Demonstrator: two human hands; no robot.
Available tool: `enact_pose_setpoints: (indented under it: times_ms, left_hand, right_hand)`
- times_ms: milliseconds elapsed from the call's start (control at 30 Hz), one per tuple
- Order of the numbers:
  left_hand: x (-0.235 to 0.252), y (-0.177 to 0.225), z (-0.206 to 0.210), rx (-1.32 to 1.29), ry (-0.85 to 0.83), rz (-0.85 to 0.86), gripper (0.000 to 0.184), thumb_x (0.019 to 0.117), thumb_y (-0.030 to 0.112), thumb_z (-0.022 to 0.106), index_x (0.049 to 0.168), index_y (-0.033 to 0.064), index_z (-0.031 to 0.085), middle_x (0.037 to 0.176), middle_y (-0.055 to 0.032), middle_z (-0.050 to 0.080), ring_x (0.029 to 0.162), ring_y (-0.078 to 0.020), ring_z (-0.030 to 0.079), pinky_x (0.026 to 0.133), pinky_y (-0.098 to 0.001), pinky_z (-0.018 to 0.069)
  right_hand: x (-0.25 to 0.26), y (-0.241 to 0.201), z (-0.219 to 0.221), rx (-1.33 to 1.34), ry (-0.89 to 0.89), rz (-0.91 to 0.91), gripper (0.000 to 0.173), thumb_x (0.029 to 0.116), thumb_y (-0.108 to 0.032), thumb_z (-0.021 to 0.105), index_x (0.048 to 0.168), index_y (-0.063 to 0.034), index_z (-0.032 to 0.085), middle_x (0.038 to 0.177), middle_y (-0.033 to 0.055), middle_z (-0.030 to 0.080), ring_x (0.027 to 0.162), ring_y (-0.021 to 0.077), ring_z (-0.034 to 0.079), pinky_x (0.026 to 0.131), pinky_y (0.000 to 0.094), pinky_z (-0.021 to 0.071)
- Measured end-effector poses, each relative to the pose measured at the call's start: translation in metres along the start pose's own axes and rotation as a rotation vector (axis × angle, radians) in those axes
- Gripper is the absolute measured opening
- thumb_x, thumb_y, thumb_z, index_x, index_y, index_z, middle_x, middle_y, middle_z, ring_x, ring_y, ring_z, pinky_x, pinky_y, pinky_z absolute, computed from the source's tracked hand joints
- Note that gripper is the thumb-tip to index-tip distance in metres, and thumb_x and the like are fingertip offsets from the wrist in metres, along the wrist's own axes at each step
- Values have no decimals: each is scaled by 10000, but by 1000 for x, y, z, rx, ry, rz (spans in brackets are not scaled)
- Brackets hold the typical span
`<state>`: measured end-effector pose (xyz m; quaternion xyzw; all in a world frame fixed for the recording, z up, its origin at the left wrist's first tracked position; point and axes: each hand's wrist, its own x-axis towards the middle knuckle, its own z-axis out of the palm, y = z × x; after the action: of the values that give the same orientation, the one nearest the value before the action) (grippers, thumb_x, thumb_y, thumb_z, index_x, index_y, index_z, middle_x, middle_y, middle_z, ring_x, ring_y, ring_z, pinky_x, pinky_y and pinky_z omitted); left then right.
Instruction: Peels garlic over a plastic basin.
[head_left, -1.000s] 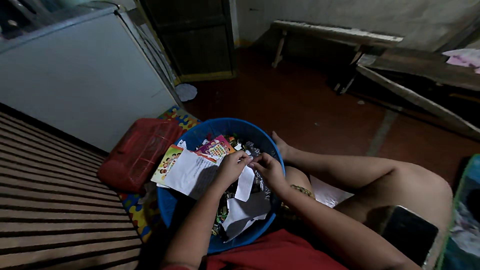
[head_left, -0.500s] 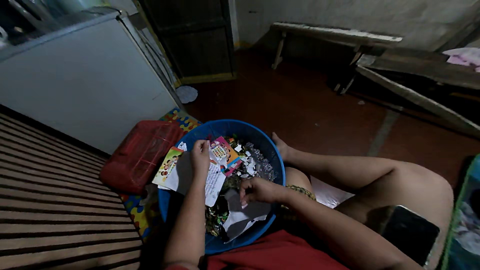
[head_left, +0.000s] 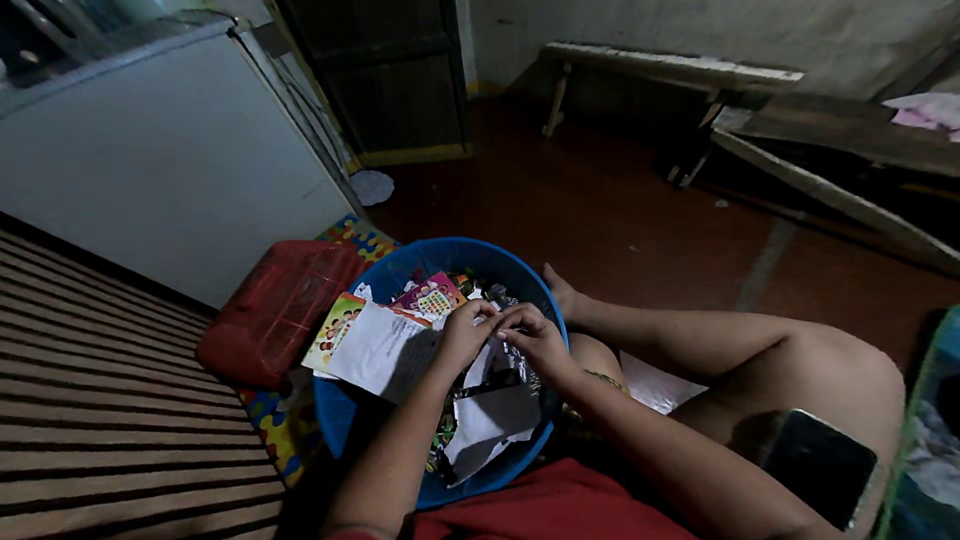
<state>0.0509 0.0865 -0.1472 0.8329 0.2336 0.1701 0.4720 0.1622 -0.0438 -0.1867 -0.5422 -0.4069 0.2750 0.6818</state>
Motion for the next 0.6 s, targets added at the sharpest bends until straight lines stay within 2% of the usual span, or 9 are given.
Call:
enact_pose_setpoints:
  times_ms: [67,200,267,300,333,400,500,567,600]
  left_hand:
    - [1,-2,-1,-39,-12,-24,197,976,157,674,1067,-18,678,1039,-96,687,985,-130,651,927,-321,531]
    - [1,-3,-2,-123,-61,-63,165,990,134,652,1030,-23,680,994,-67,676,918,-87,636,874,-284,533]
    - [-1,0,-4,-162,-86,-105,155,1005,146,637,1012,0,687,915,-12,662,768,-30,589,729,-217,504]
    - [-1,2,-4,-183,-96,-129,153,1012,156,630,996,15,688,850,21,643,666,1,535,627,-179,454]
    - [-2,3,-5,-205,-111,-150,153,1019,158,621,997,22,688,816,38,628,615,11,494,578,-166,417]
    - [-2,5,-6,-226,-136,-166,162,1030,158,605,996,23,688,782,49,609,583,14,461,554,-163,395]
    - [-3,5,-7,-219,-149,-168,240,1069,198,533,997,25,682,758,56,577,581,7,460,567,-173,410]
    - [-3,4,-8,-227,-148,-153,267,1080,212,510,1011,24,687,767,64,573,583,17,459,572,-168,416]
    - [-4,3,-7,-234,-146,-139,246,1069,207,532,1021,25,689,790,63,591,591,22,465,574,-165,416]
  right_hand:
    - [0,0,1,-8,-8,-13,76,888,-82,732,928,-18,717,1195,111,610,1063,110,623,843,233,568]
    - [0,5,1,35,-18,-63,69,891,-84,735,930,-28,725,1100,79,651,996,113,644,813,253,574]
    - [0,7,2,55,5,-72,69,892,-69,733,933,-17,713,1054,72,646,927,108,643,784,257,576]
    - [0,7,2,54,23,-63,75,895,-59,725,942,-7,696,1025,71,644,875,103,647,759,259,582]
    - [1,7,2,59,40,-53,84,897,-47,719,954,3,685,993,71,647,830,102,650,738,262,586]
    - [1,4,3,73,64,-25,122,899,-30,712,991,17,647,932,58,649,757,91,647,703,260,589]
    - [-1,-2,4,50,60,22,248,912,-35,695,1123,34,585,888,40,649,724,91,646,691,274,586]
    - [-1,-3,4,4,69,59,255,929,-61,687,1150,46,618,896,49,662,723,87,644,694,267,579]
    - [0,-3,4,-12,88,67,216,937,-69,683,1118,42,644,904,54,669,728,86,647,698,263,581]
